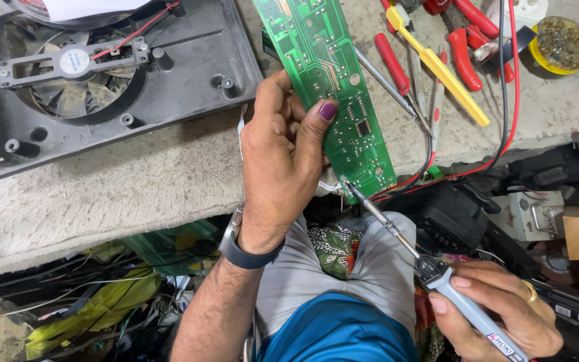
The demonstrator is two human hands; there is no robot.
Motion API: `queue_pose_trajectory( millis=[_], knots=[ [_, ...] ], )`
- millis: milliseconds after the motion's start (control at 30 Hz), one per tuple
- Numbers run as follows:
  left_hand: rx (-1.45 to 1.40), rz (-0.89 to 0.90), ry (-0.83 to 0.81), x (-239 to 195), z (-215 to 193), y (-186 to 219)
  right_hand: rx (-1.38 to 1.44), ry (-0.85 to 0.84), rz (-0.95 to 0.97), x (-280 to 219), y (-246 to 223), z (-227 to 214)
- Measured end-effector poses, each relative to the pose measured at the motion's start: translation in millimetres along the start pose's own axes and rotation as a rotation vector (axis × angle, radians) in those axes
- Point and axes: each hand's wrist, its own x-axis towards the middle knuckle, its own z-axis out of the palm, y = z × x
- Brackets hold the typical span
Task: The person uses a soldering iron to reflow solder joints on a green circuit board, then flips the board and uses a multimeter to test connections. The board is placed on a workbench with various tools and components visible.
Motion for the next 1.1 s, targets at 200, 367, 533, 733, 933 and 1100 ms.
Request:
queue_pose_trajectory(
  millis=[200,367,533,733,933,1100],
  knots=[
    [0.027,0.003,0.004,1.1,0.3,-0.8,-0.008,-0.011,0.05,-2.1,-3.1,-1.3],
    [0.057,0.011,0.009,2.1,-0.3,-1.3,0.009,0.008,0.042,-1.9,-1.4,1.0],
    [0.064,0.043,0.012,1.4,-0.5,-1.7,0.01,-0.01,0.03,-0.5,-0.1,-0.2],
    [0.036,0.035,0.016,0.8,-1.1,-0.4,-0.015,0.005,-0.017,1.2,0.5,-0.2],
    [0.076,0.025,0.021,0.9,0.2,-1.2,0.0,-0.015,-0.026,1.2,4.3,-1.0],
    [0.051,0.044,0.023,1.1,-0.4,-1.2,0.001,0.011,0.002,-4.4,3.0,-1.4]
  ],
)
